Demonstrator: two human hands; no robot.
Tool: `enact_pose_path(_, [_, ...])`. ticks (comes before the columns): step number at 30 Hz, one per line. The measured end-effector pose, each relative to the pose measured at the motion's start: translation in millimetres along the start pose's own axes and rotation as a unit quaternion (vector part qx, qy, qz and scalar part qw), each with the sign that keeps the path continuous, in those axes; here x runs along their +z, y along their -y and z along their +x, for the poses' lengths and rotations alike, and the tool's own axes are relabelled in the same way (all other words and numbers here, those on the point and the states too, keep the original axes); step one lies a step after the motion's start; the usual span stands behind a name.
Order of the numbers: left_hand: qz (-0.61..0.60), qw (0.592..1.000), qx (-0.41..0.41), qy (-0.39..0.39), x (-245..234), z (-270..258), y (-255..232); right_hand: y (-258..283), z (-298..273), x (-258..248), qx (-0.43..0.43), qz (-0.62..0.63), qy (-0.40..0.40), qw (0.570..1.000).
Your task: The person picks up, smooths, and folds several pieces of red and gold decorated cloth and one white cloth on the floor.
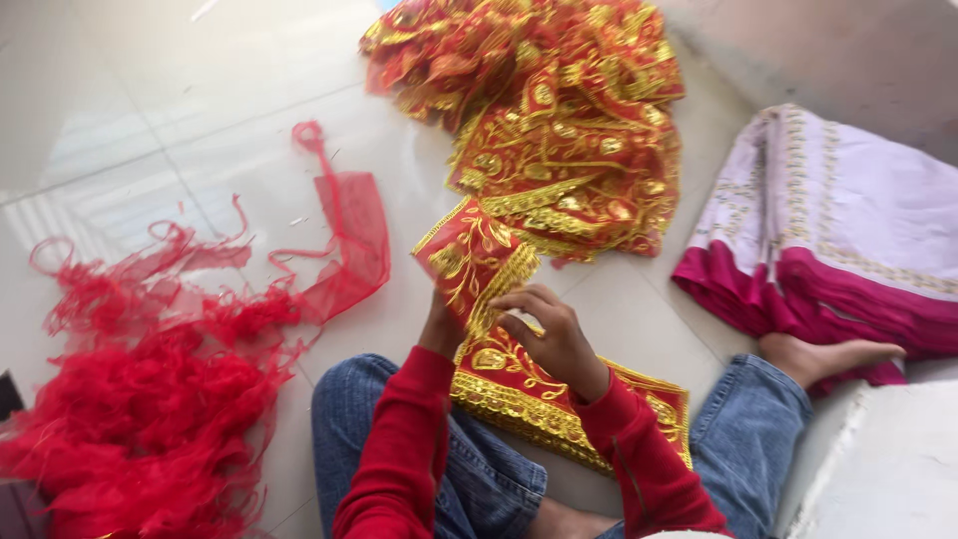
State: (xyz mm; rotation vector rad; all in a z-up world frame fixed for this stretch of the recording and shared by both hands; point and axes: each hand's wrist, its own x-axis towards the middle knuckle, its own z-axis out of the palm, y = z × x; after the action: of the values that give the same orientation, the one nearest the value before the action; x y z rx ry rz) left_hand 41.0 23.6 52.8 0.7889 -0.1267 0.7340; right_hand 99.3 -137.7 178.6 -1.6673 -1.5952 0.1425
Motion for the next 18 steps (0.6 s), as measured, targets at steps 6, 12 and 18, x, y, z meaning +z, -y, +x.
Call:
enact_pose_path(6, [-0.263, 0.95, -0.138, 0.092, 29.8, -32.1, 18.8, -45.5, -62.4, -36.1, 0.184, 0.195, -0.163, 0.95])
enact_pose_path(12, [-0.274, 0.909, -0.301, 0.095, 120.1, -66.6, 5.4, -42.5, -165.4, 28.6, 0.257, 0.782, -0.046, 0.566])
enact_pose_path(18, [-0.454, 0.773, -0.375, 0.235, 169.0, -92.9, -17.1, -35.6, -199.3, 25.9, 0.261, 0.766, -0.123, 0.575])
